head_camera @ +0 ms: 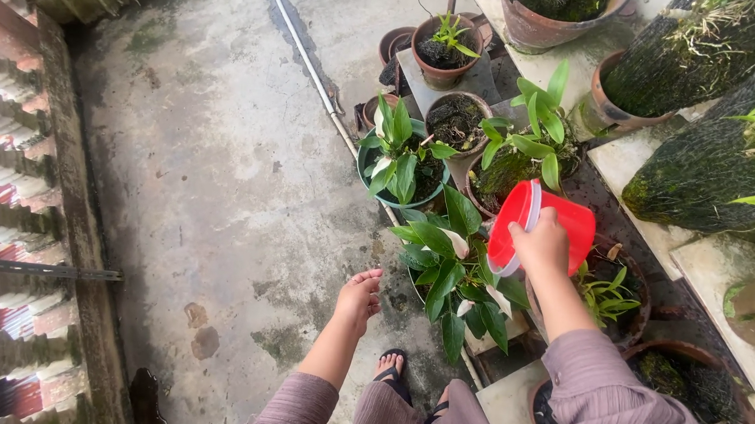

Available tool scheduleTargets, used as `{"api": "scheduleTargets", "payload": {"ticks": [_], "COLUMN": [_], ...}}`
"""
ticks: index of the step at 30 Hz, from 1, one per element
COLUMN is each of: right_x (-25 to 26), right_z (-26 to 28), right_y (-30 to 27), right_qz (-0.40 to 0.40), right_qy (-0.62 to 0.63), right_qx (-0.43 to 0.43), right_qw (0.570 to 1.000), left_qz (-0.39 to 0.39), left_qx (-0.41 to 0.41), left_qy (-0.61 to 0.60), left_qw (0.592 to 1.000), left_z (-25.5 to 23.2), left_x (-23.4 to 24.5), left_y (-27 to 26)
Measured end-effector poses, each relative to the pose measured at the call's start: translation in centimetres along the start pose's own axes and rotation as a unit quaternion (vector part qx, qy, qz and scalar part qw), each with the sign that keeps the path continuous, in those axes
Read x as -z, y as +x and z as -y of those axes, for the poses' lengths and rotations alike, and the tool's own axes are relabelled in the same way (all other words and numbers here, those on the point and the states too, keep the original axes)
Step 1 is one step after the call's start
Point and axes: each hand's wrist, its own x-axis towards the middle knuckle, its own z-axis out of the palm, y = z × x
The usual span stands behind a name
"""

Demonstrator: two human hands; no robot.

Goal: Watering several potted plants on a balcony using a small red bucket filled from a larger basin and a barrel.

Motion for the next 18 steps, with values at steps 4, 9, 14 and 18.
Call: {"api": "scheduleTargets", "payload": {"ticks": [4,9,14,18], "right_x": [-2.8,-5.4,-6.2,-6.3], "right_z": [-2.6,-3.9,-3.1,-3.2], "right_y": [0.6,0.8,0.6,0.3], "right_qz": [-0.02,0.011,0.03,0.045], "right_qy": [-0.049,-0.11,-0.131,-0.151], "right_qx": [0.04,0.024,0.01,0.005], "right_qw": [0.998,0.994,0.991,0.988], "left_qz": [0.003,-0.009,0.007,-0.002], "left_qx": [-0.034,-0.022,-0.017,-0.016], "left_qy": [-0.023,-0.025,-0.03,0.002], "left_qw": [0.999,0.999,0.999,1.0], "left_z": [0.6,-0.8,-2.8,-4.1], "left_x": [0.1,-0.9,-1.8,-2.7], "left_y": [1.1,1.3,1.5,-0.4]}}
